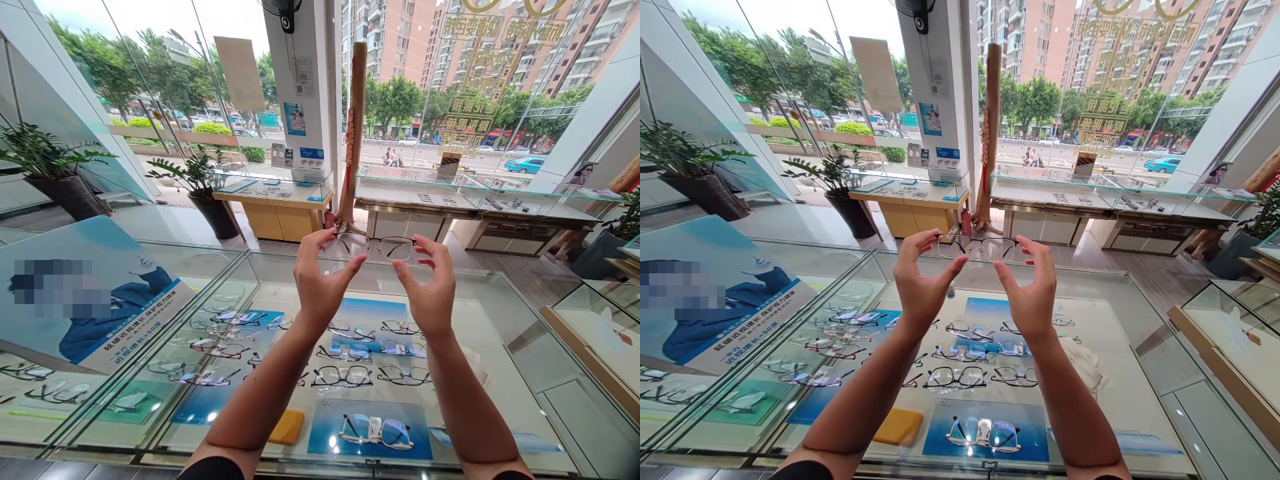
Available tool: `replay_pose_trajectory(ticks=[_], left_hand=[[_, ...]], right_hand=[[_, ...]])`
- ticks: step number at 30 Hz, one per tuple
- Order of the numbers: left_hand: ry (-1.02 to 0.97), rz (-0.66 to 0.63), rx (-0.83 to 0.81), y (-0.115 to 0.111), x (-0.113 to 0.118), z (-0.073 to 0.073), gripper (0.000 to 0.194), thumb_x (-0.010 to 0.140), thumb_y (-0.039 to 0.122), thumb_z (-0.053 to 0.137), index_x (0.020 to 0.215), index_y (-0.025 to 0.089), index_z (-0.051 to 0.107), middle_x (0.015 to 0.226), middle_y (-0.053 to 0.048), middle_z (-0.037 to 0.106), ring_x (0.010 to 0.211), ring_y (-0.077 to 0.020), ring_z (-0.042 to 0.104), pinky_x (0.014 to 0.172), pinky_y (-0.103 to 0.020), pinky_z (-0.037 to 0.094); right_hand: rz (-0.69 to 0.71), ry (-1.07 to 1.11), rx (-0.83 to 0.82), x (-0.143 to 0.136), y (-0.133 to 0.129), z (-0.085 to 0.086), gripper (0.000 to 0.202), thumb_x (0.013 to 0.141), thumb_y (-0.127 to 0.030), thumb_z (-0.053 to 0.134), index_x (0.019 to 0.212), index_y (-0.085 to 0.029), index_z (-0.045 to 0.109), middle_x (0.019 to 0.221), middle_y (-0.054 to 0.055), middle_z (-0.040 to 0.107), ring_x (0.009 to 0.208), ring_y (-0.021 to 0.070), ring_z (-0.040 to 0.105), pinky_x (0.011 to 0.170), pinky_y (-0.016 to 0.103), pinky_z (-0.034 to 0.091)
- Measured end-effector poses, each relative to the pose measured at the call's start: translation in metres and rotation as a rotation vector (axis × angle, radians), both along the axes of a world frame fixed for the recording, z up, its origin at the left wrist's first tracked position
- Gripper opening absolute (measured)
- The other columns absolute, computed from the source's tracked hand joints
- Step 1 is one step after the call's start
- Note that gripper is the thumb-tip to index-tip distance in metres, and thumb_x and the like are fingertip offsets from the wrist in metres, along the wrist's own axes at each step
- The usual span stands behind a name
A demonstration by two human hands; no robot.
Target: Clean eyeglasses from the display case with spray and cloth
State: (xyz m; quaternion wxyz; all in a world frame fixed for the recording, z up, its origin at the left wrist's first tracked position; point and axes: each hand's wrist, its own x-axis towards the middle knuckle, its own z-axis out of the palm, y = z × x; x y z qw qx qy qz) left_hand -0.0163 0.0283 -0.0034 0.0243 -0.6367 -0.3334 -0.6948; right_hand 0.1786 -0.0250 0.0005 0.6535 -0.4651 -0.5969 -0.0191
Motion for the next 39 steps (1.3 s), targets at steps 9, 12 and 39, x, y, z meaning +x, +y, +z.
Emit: replay_pose_trajectory(ticks=[9, 12, 39], left_hand=[[0.015, 0.025, 0.033, 0.002, 0.001, -0.001, 0.063, 0.077, 0.048, 0.097, 0.128, 0.023, 0.069, 0.12, -0.009, 0.073, 0.11, -0.0264, 0.072, 0.094, -0.044, 0.06], [0.0, 0.017, 0.031, 0.001, 0.001, -0.001, 0.062, 0.077, 0.046, 0.097, 0.127, 0.024, 0.069, 0.12, -0.009, 0.073, 0.112, -0.0266, 0.071, 0.093, -0.043, 0.06], [-0.125, -0.125, -0.045, 0.009, 0.004, -0.01, 0.064, 0.08, 0.045, 0.096, 0.134, 0.028, 0.068, 0.129, -0.008, 0.074, 0.113, -0.0238, 0.073, 0.094, -0.041, 0.061]], right_hand=[[0.007, 0.059, -0.06, -0.001, 0.001, -0.003, 0.049, 0.093, -0.046, 0.08, 0.138, -0.028, 0.067, 0.134, 0.01, 0.073, 0.12, 0.0301, 0.069, 0.097, 0.052, 0.059], [0.022, 0.074, -0.076, 0.0, 0.002, -0.003, 0.05, 0.093, -0.045, 0.082, 0.137, -0.028, 0.067, 0.135, 0.01, 0.072, 0.121, 0.0297, 0.069, 0.098, 0.052, 0.059], [0.118, 0.138, -0.039, -0.007, -0.004, 0.001, 0.046, 0.095, -0.038, 0.079, 0.138, -0.029, 0.067, 0.142, 0.009, 0.071, 0.13, 0.0292, 0.068, 0.1, 0.049, 0.06]])
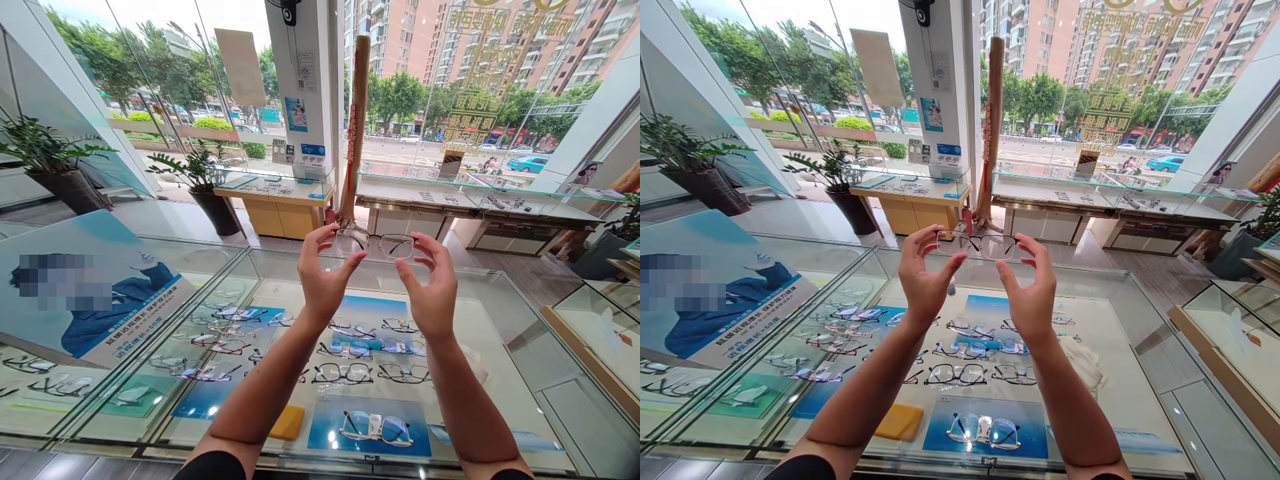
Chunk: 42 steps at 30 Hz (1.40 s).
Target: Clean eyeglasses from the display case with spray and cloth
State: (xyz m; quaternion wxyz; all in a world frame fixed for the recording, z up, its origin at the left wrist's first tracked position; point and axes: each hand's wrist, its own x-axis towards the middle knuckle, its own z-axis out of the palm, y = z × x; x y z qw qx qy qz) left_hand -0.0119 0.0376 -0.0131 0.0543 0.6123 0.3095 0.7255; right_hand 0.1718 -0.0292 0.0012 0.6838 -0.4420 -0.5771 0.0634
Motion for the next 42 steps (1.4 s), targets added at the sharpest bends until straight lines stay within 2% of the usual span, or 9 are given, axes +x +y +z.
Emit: replay_pose_trajectory(ticks=[14, 22, 26, 29, 36, 42], left_hand=[[-0.006, 0.001, -0.044, -0.004, 0.001, 0.001, 0.063, 0.08, 0.047, 0.095, 0.133, 0.027, 0.068, 0.128, -0.009, 0.074, 0.109, -0.0245, 0.074, 0.09, -0.043, 0.061], [0.068, 0.149, 0.164, -0.008, 0.0, 0.004, 0.068, 0.078, 0.044, 0.098, 0.135, 0.025, 0.065, 0.126, -0.009, 0.073, 0.113, -0.0254, 0.07, 0.087, -0.04, 0.06], [0.074, 0.181, 0.201, -0.01, 0.0, 0.006, 0.068, 0.078, 0.045, 0.097, 0.135, 0.025, 0.065, 0.127, -0.009, 0.071, 0.117, -0.0262, 0.069, 0.087, -0.04, 0.061], [0.05, 0.156, 0.168, -0.009, 0.0, 0.004, 0.069, 0.077, 0.046, 0.098, 0.135, 0.027, 0.066, 0.128, -0.009, 0.069, 0.119, -0.027, 0.067, 0.088, -0.041, 0.061], [0.008, -0.019, -0.044, -0.002, 0.002, -0.003, 0.065, 0.082, 0.044, 0.094, 0.139, 0.03, 0.064, 0.131, -0.01, 0.07, 0.113, -0.0256, 0.072, 0.089, -0.042, 0.061], [0.011, -0.021, -0.102, -0.004, 0.005, -0.001, 0.066, 0.081, 0.047, 0.094, 0.137, 0.027, 0.065, 0.132, -0.011, 0.072, 0.114, -0.0262, 0.074, 0.088, -0.041, 0.06]], right_hand=[[-0.033, -0.018, -0.013, 0.0, -0.003, 0.001, 0.045, 0.095, -0.038, 0.079, 0.137, -0.028, 0.068, 0.139, 0.008, 0.073, 0.127, 0.0286, 0.069, 0.102, 0.05, 0.059], [0.041, -0.003, -0.101, 0.004, 0.004, -0.002, 0.048, 0.096, -0.042, 0.077, 0.14, -0.029, 0.066, 0.146, 0.009, 0.071, 0.13, 0.0297, 0.069, 0.104, 0.052, 0.059], [0.052, 0.004, -0.108, 0.004, 0.005, -0.002, 0.048, 0.096, -0.042, 0.077, 0.141, -0.03, 0.065, 0.147, 0.009, 0.07, 0.131, 0.0298, 0.068, 0.104, 0.052, 0.059], [0.037, 0.003, -0.091, 0.004, 0.005, -0.002, 0.049, 0.095, -0.043, 0.077, 0.141, -0.03, 0.065, 0.144, 0.009, 0.07, 0.129, 0.0295, 0.068, 0.103, 0.052, 0.059], [-0.049, -0.033, -0.004, 0.002, 0.002, -0.002, 0.046, 0.096, -0.041, 0.076, 0.139, -0.031, 0.064, 0.139, 0.009, 0.068, 0.127, 0.0299, 0.067, 0.103, 0.053, 0.058], [-0.106, -0.096, 0.065, -0.003, -0.003, 0.001, 0.043, 0.097, -0.034, 0.076, 0.139, -0.034, 0.064, 0.136, 0.007, 0.067, 0.126, 0.0301, 0.065, 0.101, 0.052, 0.058]])
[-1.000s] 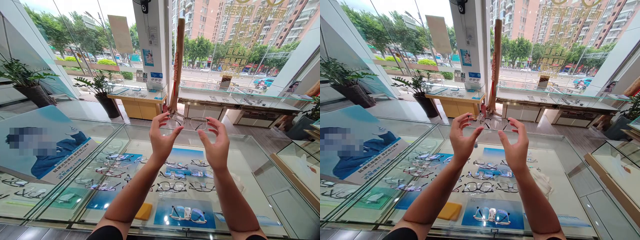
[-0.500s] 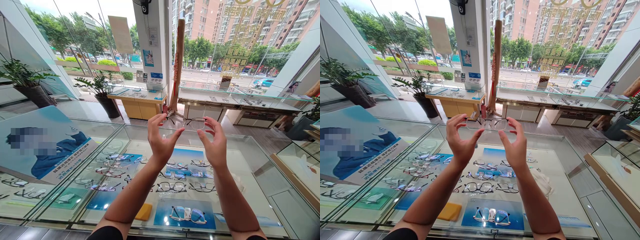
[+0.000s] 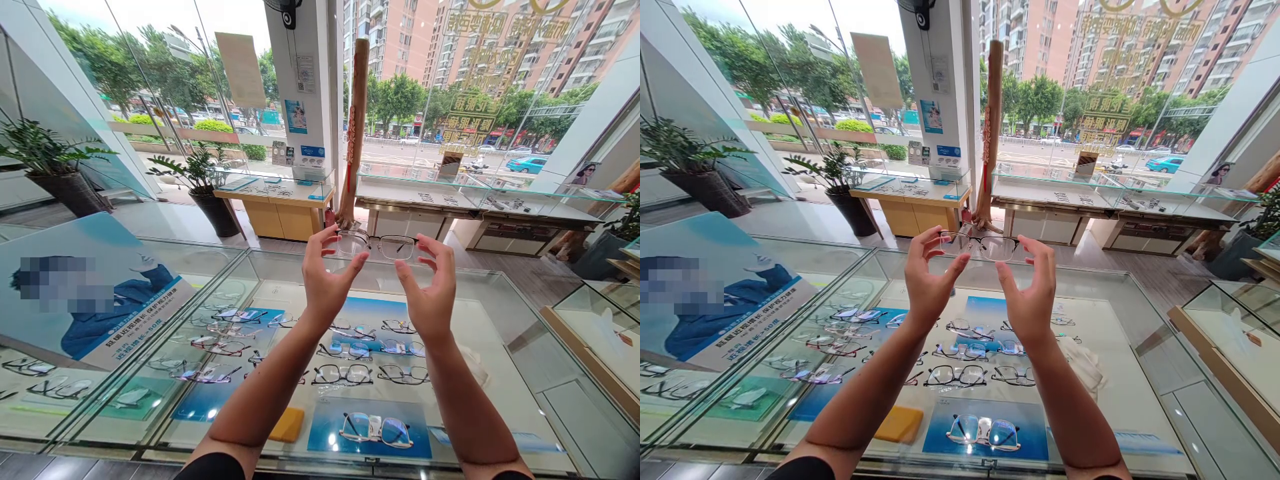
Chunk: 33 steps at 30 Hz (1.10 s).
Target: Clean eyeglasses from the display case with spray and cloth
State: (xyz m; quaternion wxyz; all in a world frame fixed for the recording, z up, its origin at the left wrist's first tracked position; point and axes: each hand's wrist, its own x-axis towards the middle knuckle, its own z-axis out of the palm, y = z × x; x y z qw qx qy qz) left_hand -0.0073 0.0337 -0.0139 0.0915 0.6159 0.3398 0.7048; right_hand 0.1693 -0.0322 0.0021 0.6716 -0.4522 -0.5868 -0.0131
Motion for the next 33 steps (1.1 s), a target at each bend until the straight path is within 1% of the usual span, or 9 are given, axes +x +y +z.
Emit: replay_pose_trajectory(ticks=[4, 7, 11, 13, 17, 21, 23, 27, 33], left_hand=[[-0.015, 0.035, 0.032, 0.001, -0.001, 0.001, 0.065, 0.08, 0.048, 0.094, 0.135, 0.026, 0.066, 0.128, -0.01, 0.074, 0.111, -0.0256, 0.074, 0.088, -0.041, 0.06], [0.0, 0.079, 0.111, 0.002, -0.003, 0.001, 0.066, 0.08, 0.045, 0.095, 0.136, 0.027, 0.065, 0.128, -0.01, 0.074, 0.111, -0.0259, 0.074, 0.089, -0.042, 0.06], [0.017, 0.114, 0.19, 0.001, -0.004, 0.001, 0.067, 0.08, 0.045, 0.095, 0.137, 0.028, 0.064, 0.129, -0.009, 0.074, 0.11, -0.026, 0.074, 0.09, -0.043, 0.061], [0.023, 0.11, 0.217, 0.0, -0.004, 0.002, 0.068, 0.08, 0.045, 0.095, 0.138, 0.028, 0.064, 0.129, -0.009, 0.074, 0.11, -0.0258, 0.074, 0.089, -0.043, 0.061], [0.023, 0.074, 0.243, -0.001, -0.002, 0.001, 0.069, 0.08, 0.045, 0.096, 0.139, 0.029, 0.063, 0.13, -0.009, 0.073, 0.111, -0.0259, 0.075, 0.089, -0.043, 0.063], [0.009, 0.033, 0.247, -0.001, -0.002, 0.001, 0.07, 0.081, 0.044, 0.095, 0.141, 0.03, 0.062, 0.13, -0.008, 0.071, 0.112, -0.0257, 0.077, 0.092, -0.043, 0.064], [0.012, 0.029, 0.243, -0.002, -0.002, 0.001, 0.069, 0.081, 0.044, 0.094, 0.141, 0.03, 0.062, 0.131, -0.008, 0.071, 0.112, -0.0257, 0.077, 0.093, -0.044, 0.065], [0.023, 0.035, 0.243, -0.003, -0.002, 0.001, 0.07, 0.082, 0.044, 0.094, 0.142, 0.03, 0.062, 0.132, -0.009, 0.072, 0.112, -0.026, 0.077, 0.092, -0.043, 0.064], [0.019, 0.02, 0.236, -0.001, -0.002, 0.0, 0.07, 0.082, 0.046, 0.093, 0.143, 0.031, 0.061, 0.133, -0.008, 0.071, 0.113, -0.026, 0.076, 0.093, -0.044, 0.064]], right_hand=[[0.015, -0.003, 0.007, -0.001, -0.001, 0.0, 0.045, 0.096, -0.034, 0.077, 0.139, -0.034, 0.064, 0.137, 0.007, 0.067, 0.126, 0.0299, 0.065, 0.102, 0.051, 0.057], [0.064, 0.07, -0.024, 0.002, 0.002, -0.002, 0.051, 0.095, -0.04, 0.076, 0.143, -0.031, 0.061, 0.14, 0.009, 0.068, 0.128, 0.0308, 0.066, 0.103, 0.052, 0.058], [0.127, 0.206, -0.092, 0.008, 0.006, -0.002, 0.041, 0.101, -0.048, 0.065, 0.136, -0.026, 0.065, 0.138, 0.011, 0.072, 0.126, 0.0297, 0.068, 0.104, 0.053, 0.056], [0.146, 0.242, -0.111, 0.01, 0.008, -0.002, 0.038, 0.103, -0.05, 0.061, 0.131, -0.025, 0.069, 0.135, 0.011, 0.074, 0.123, 0.0288, 0.069, 0.105, 0.052, 0.055], [0.151, 0.239, -0.138, 0.011, 0.006, 0.002, 0.037, 0.104, -0.052, 0.058, 0.123, -0.024, 0.074, 0.127, 0.01, 0.076, 0.117, 0.0274, 0.069, 0.104, 0.05, 0.053], [0.197, 0.289, -0.156, 0.01, 0.004, 0.003, 0.037, 0.103, -0.053, 0.06, 0.119, -0.023, 0.077, 0.124, 0.01, 0.078, 0.114, 0.0266, 0.07, 0.099, 0.047, 0.055], [0.236, 0.312, -0.171, 0.01, 0.005, 0.003, 0.036, 0.103, -0.052, 0.062, 0.117, -0.023, 0.077, 0.123, 0.009, 0.078, 0.115, 0.0264, 0.071, 0.099, 0.046, 0.055], [0.296, 0.337, -0.179, 0.011, 0.007, 0.002, 0.035, 0.103, -0.053, 0.061, 0.116, -0.024, 0.078, 0.124, 0.009, 0.079, 0.117, 0.0269, 0.071, 0.103, 0.047, 0.054], [0.341, 0.355, -0.193, 0.014, 0.009, 0.0, 0.035, 0.104, -0.053, 0.059, 0.115, -0.025, 0.078, 0.125, 0.009, 0.079, 0.112, 0.0261, 0.074, 0.104, 0.049, 0.056]])
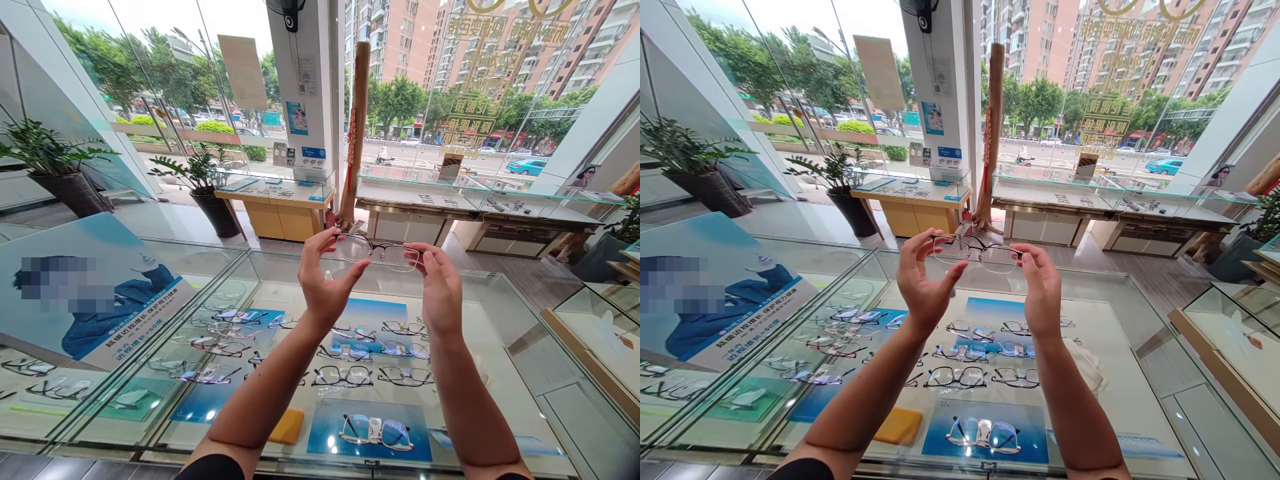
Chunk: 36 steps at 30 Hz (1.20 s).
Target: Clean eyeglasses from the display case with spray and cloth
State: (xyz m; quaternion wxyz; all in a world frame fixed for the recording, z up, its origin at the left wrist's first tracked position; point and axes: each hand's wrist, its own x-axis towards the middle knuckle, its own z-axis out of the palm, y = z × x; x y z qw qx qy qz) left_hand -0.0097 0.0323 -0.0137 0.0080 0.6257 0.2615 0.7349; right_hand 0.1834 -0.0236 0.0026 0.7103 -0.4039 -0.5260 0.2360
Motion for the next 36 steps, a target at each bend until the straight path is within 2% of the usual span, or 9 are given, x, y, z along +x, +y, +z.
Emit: replay_pose_trajectory(ticks=[5, 8, 13, 21, 31, 36], left_hand=[[-0.005, -0.068, 0.004, 0.0011, 0.0013, -0.0002, 0.071, 0.083, 0.041, 0.093, 0.145, 0.032, 0.059, 0.133, -0.007, 0.07, 0.113, -0.0258, 0.077, 0.095, -0.045, 0.066], [-0.008, -0.091, -0.004, 0.0009, 0.002, 0.0005, 0.07, 0.084, 0.04, 0.092, 0.145, 0.032, 0.059, 0.132, -0.008, 0.071, 0.113, -0.0257, 0.078, 0.096, -0.044, 0.067], [-0.015, -0.088, -0.011, 0.0013, 0.0021, 0.0007, 0.07, 0.082, 0.037, 0.094, 0.143, 0.028, 0.061, 0.129, -0.008, 0.073, 0.116, -0.0255, 0.076, 0.107, -0.047, 0.064], [0.006, -0.058, -0.063, 0.0025, 0.0018, -0.0017, 0.069, 0.08, 0.041, 0.096, 0.139, 0.025, 0.065, 0.128, -0.009, 0.075, 0.118, -0.0253, 0.075, 0.107, -0.046, 0.063], [-0.014, -0.18, -0.044, 0.0025, 0.005, -0.003, 0.069, 0.084, 0.034, 0.093, 0.144, 0.024, 0.061, 0.132, -0.009, 0.073, 0.118, -0.0239, 0.076, 0.109, -0.044, 0.063], [0.0, -0.191, -0.055, 0.0012, 0.0033, -0.0009, 0.07, 0.085, 0.033, 0.092, 0.146, 0.024, 0.059, 0.127, -0.009, 0.073, 0.115, -0.0239, 0.076, 0.107, -0.044, 0.063]], right_hand=[[0.021, -0.007, 0.012, -0.0004, -0.0006, 0.0004, 0.033, 0.106, -0.05, 0.056, 0.115, -0.025, 0.077, 0.124, 0.009, 0.08, 0.109, 0.0252, 0.075, 0.103, 0.049, 0.057], [0.053, 0.045, 0.016, -0.0014, -0.001, 0.0014, 0.031, 0.104, -0.049, 0.061, 0.114, -0.025, 0.077, 0.125, 0.009, 0.08, 0.108, 0.025, 0.075, 0.103, 0.048, 0.057], [0.093, 0.099, 0.008, -0.0029, -0.0009, 0.0017, 0.029, 0.104, -0.048, 0.062, 0.115, -0.025, 0.077, 0.121, 0.008, 0.082, 0.105, 0.0245, 0.076, 0.103, 0.048, 0.058], [0.122, 0.151, 0.009, -0.0033, -0.0016, 0.0005, 0.025, 0.104, -0.041, 0.06, 0.114, -0.024, 0.076, 0.119, 0.009, 0.082, 0.097, 0.0228, 0.075, 0.093, 0.044, 0.059], [0.187, 0.257, 0.005, -0.0067, -0.0026, 0.0022, 0.018, 0.101, -0.036, 0.063, 0.109, -0.027, 0.077, 0.116, 0.006, 0.081, 0.087, 0.0185, 0.067, 0.086, 0.038, 0.053], [0.184, 0.151, -0.003, 0.0017, 0.0011, 0.0022, 0.025, 0.096, -0.03, 0.056, 0.105, -0.027, 0.079, 0.114, 0.005, 0.079, 0.105, 0.0233, 0.069, 0.093, 0.04, 0.049]])
